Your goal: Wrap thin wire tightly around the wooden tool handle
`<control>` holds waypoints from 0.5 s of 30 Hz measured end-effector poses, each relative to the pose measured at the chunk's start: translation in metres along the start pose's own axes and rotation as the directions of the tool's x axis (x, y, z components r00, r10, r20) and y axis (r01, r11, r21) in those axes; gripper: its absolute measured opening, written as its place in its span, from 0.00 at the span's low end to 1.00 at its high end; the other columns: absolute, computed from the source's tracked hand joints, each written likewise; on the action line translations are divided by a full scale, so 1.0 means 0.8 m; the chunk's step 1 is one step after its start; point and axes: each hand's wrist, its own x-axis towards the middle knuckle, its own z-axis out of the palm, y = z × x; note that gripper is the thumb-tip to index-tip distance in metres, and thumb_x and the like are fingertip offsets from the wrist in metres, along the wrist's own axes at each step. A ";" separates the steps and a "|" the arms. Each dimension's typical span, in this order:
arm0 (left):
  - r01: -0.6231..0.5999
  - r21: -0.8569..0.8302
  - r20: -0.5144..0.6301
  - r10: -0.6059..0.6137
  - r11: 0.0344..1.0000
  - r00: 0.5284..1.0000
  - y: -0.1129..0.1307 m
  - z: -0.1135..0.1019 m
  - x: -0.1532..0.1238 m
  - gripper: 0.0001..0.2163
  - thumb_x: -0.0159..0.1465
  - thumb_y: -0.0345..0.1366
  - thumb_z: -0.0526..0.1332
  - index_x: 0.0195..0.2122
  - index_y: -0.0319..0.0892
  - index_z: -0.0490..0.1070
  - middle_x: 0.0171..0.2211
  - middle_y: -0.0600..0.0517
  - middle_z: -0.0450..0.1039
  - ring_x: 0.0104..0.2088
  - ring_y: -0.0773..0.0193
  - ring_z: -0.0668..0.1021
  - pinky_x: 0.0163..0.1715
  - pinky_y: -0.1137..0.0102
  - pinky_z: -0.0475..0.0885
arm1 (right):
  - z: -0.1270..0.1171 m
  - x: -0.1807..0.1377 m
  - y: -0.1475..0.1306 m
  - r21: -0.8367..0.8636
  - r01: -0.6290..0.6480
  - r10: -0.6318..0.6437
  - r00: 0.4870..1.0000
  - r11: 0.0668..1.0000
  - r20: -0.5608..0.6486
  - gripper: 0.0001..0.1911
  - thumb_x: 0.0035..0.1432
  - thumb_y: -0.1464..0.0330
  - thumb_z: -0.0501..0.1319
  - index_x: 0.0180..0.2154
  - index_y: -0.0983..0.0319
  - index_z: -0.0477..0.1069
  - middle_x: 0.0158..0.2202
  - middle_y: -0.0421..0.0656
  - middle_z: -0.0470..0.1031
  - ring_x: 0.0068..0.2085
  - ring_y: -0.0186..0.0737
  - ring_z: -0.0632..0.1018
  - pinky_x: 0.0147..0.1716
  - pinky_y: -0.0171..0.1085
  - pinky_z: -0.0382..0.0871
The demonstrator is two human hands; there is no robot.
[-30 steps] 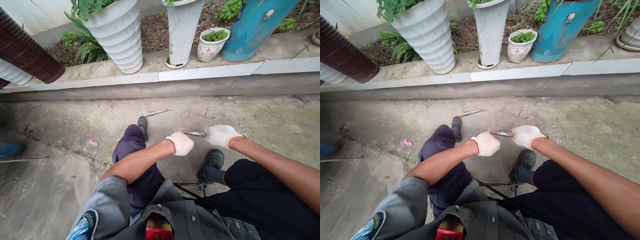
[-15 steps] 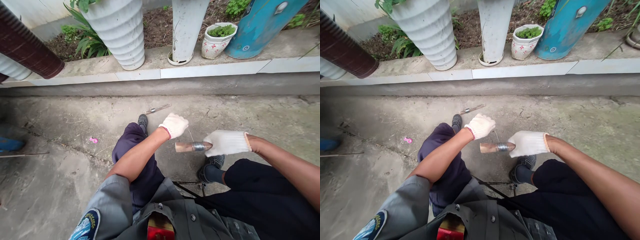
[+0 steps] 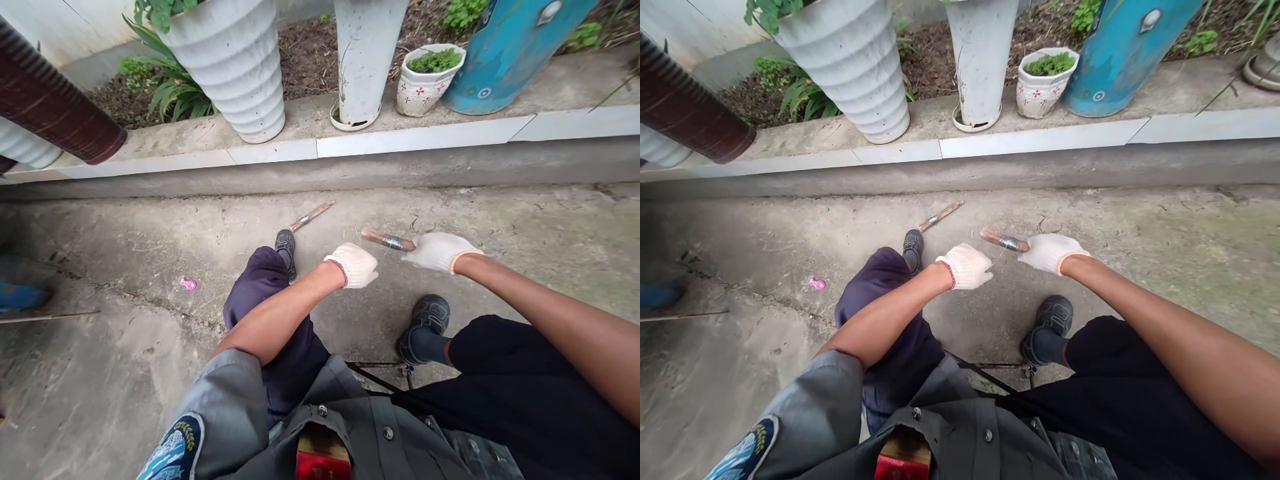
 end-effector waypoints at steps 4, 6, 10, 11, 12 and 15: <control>0.079 0.005 0.045 -0.079 0.997 0.996 -0.010 -0.001 0.003 0.15 0.73 0.35 0.59 0.45 0.32 0.85 0.40 0.33 0.85 0.41 0.46 0.86 0.41 0.61 0.77 | -0.019 -0.021 -0.020 0.361 0.047 -0.046 0.999 0.931 -0.011 0.20 0.70 0.51 0.59 0.35 0.60 0.67 0.27 0.46 0.74 0.24 0.37 0.72 0.25 0.36 0.61; 0.107 -0.018 0.017 -0.107 0.994 0.994 -0.016 0.000 0.004 0.14 0.72 0.33 0.59 0.45 0.32 0.85 0.40 0.34 0.85 0.41 0.46 0.86 0.41 0.61 0.76 | -0.020 -0.034 -0.028 0.476 0.093 -0.103 0.995 0.875 -0.005 0.18 0.69 0.53 0.62 0.36 0.60 0.65 0.27 0.43 0.73 0.23 0.34 0.71 0.22 0.34 0.60; 0.108 -0.131 -0.090 -0.121 0.985 0.989 -0.029 0.002 0.004 0.14 0.74 0.34 0.58 0.47 0.39 0.85 0.45 0.43 0.86 0.42 0.56 0.85 0.41 0.67 0.74 | -0.015 -0.054 -0.032 0.457 0.154 -0.262 0.947 0.876 0.184 0.16 0.65 0.57 0.65 0.35 0.60 0.65 0.24 0.39 0.70 0.21 0.31 0.68 0.19 0.32 0.58; 0.096 -0.134 -0.094 -0.109 0.986 0.990 -0.032 0.003 0.004 0.14 0.74 0.34 0.59 0.46 0.40 0.86 0.44 0.45 0.86 0.41 0.57 0.85 0.40 0.68 0.73 | -0.013 -0.056 -0.030 0.452 0.152 -0.284 0.928 0.879 0.241 0.16 0.64 0.57 0.66 0.34 0.60 0.66 0.23 0.39 0.69 0.20 0.30 0.67 0.19 0.32 0.58; 0.084 -0.119 -0.089 -0.095 0.989 0.992 -0.034 0.003 0.004 0.13 0.73 0.35 0.60 0.45 0.42 0.86 0.43 0.47 0.86 0.40 0.57 0.85 0.38 0.68 0.73 | -0.013 -0.058 -0.028 0.456 0.145 -0.299 0.910 0.878 0.286 0.16 0.64 0.57 0.66 0.34 0.60 0.66 0.22 0.38 0.68 0.20 0.30 0.66 0.19 0.32 0.57; 0.047 -0.032 -0.072 -0.049 0.998 0.996 -0.040 0.004 0.006 0.13 0.71 0.38 0.62 0.42 0.40 0.87 0.39 0.43 0.86 0.39 0.53 0.85 0.36 0.65 0.71 | -0.016 -0.061 -0.022 0.497 0.141 -0.342 0.876 0.856 0.340 0.15 0.61 0.58 0.67 0.32 0.60 0.66 0.20 0.37 0.66 0.19 0.30 0.64 0.18 0.32 0.56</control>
